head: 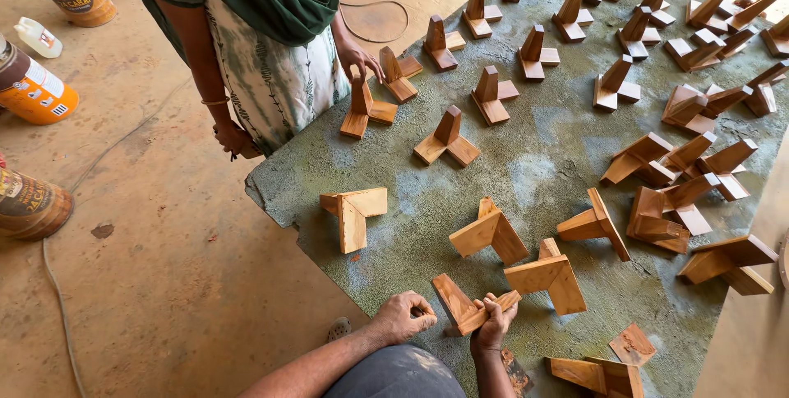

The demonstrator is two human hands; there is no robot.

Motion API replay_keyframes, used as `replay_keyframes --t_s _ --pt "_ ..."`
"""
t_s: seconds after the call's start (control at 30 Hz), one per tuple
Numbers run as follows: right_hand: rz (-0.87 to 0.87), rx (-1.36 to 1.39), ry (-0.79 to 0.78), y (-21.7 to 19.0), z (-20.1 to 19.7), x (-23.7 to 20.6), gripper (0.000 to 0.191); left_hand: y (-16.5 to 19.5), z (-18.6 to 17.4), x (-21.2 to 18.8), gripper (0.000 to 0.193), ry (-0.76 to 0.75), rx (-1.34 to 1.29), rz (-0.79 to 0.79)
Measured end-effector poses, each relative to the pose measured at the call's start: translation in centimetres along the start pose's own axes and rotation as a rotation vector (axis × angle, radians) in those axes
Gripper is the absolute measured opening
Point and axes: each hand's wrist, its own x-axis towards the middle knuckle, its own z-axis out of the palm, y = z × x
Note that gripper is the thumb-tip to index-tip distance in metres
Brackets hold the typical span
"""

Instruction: The person picks up small wooden pieces from a table and rubs their surfaces with a sanding block. They rotate the pieces to sand different faces and place them back on the table. Another person stands nearby and occasionally touches the pieces.

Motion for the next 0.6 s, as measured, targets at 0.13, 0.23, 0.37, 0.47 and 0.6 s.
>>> replay_keyframes --t_s 0.13,0.23,0.37,0.47,0.6 --pt "0.003 -0.008 0.004 0.00 -0.04 0.01 0.089 0.28 -0.24 -0.04 0.037 -0.028 -0.041 -0.054" --pt "0.011 -0.025 0.005 0.03 -0.02 0.04 0.088 0.21 -0.29 0.06 0.037 -0.040 -0.033 -0.049" --pt "0.007 -0.025 0.004 0.15 -0.09 0.14 0.088 -0.05 -0.05 0.22 0.034 -0.035 -0.002 -0.043" --pt "-0.021 -0.007 -0.018 0.20 -0.18 0.16 0.087 -0.10 0.12 0.24 0.029 -0.025 -0.006 -0.051" --pt "0.011 -0.030 0.001 0.17 -0.24 0.17 0.087 -0.07 0.16 0.20 0.023 -0.037 0.036 -0.054"
